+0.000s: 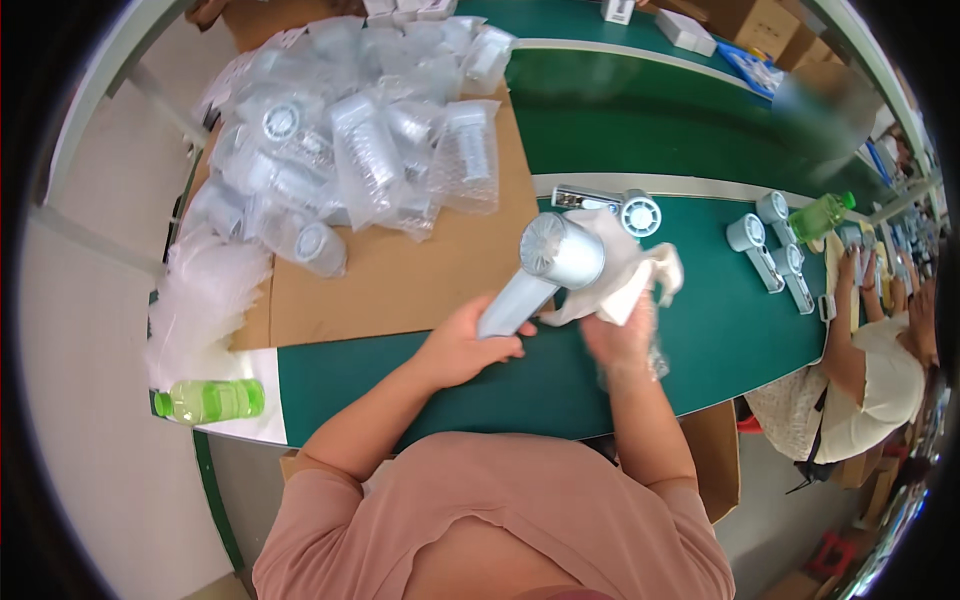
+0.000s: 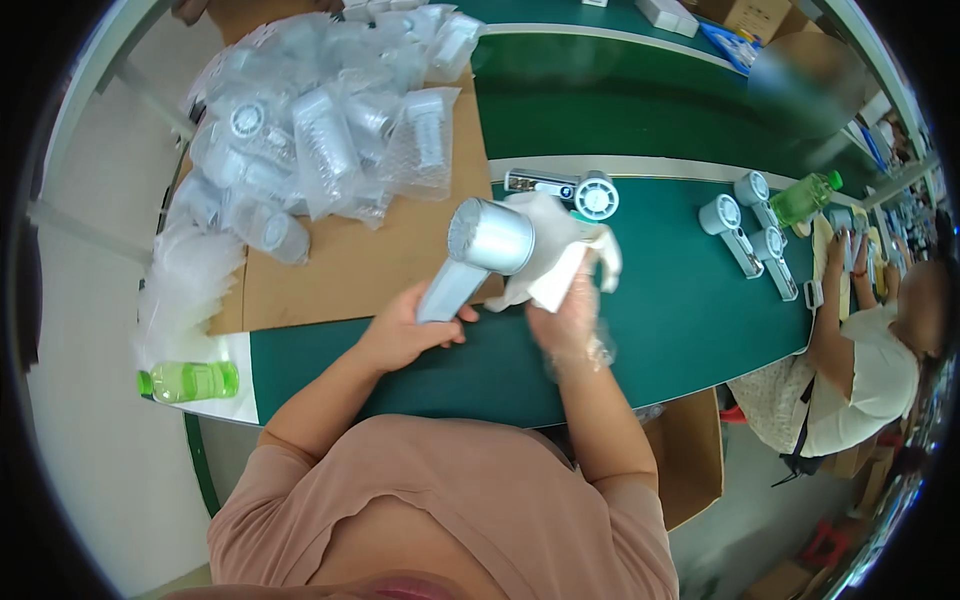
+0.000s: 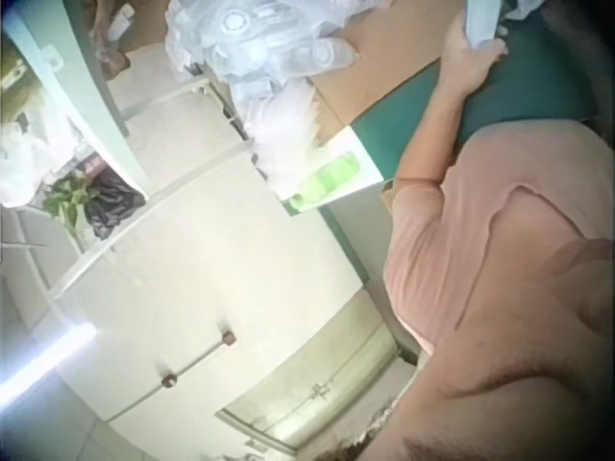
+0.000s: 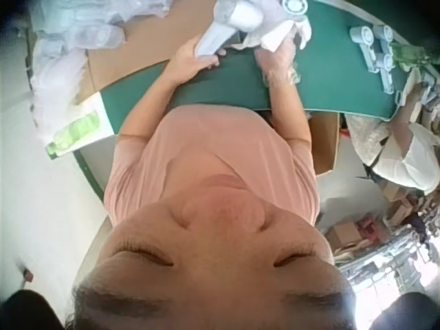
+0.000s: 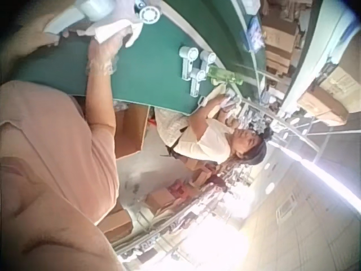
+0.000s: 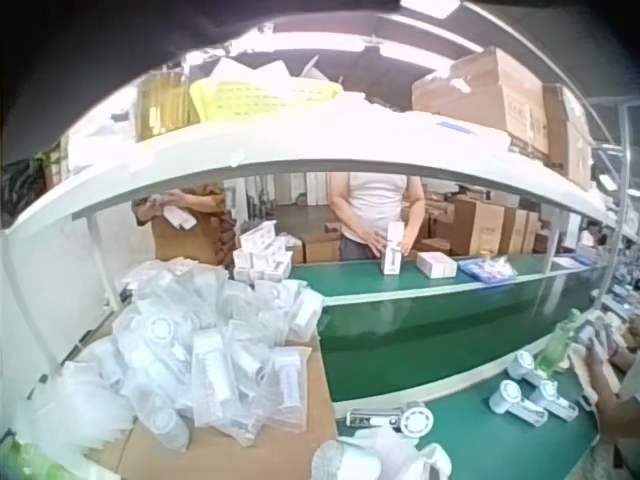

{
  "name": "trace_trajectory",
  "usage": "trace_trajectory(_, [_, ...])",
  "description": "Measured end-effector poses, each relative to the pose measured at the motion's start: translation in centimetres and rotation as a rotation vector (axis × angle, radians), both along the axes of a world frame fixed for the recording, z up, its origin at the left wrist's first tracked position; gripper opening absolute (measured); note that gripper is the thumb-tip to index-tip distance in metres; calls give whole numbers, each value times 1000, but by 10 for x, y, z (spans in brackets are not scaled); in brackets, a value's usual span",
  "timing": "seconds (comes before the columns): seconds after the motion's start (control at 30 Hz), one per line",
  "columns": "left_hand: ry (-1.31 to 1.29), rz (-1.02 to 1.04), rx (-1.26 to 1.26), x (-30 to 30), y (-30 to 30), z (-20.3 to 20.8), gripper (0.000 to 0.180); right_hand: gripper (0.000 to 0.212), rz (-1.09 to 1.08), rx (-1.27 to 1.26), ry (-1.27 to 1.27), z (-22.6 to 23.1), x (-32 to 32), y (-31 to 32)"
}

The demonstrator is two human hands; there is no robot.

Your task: The person wipes the surface of small, white handheld fans with a white cloth. They pick up each fan from a pile of bubble-wrapped items on a green table, wipe it down, and place it on the table. The person occasionally picks up a green bottle to apply liquid to the cloth.

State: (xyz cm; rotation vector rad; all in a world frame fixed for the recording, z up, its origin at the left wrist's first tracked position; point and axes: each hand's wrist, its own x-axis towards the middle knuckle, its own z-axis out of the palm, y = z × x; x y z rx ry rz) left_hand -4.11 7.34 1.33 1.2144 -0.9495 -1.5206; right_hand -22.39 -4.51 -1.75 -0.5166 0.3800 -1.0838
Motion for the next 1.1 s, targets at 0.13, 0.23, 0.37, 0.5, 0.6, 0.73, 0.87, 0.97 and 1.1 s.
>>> trace_trajectory(0.13, [-1138, 335, -429, 26, 19, -11, 48, 49, -145, -2, 259, 30, -13, -5])
trace_trajectory(0.23, [-1303, 306, -358, 25, 14, -13, 48, 54, 14, -950, 1205, 31, 3, -10])
trace_trajectory(0.37, [-1237, 260, -308, 19, 9, -12, 46, 68, 153, -1110, 1485, 31, 54, -20])
trace_trajectory(0.5, [-1191, 151, -141, 24, 4, -3, 43, 68, -173, -1274, 1645, 40, 68, -10])
trace_trajectory(0.6, [-1225, 98, -71, 22, -1, -3, 41, 61, 26, -1107, 1648, 53, 79, -2])
trace_trajectory(0.73, [-1237, 128, -152, 18, -3, -17, 40, 58, -59, -1018, 1421, 14, 78, -18])
trace_trajectory(0.87, [-1278, 147, -342, 24, 1, -25, 40, 48, 111, -264, 811, 14, 73, -13])
trace_trajectory(0.97, [-1216, 186, -443, 25, 3, -30, 42, 44, 279, 81, 374, 17, 64, -22])
trace_trajectory(1.1, [-1086, 331, -487, 21, -4, -32, 44, 43, 557, 288, -201, 21, 66, -21])
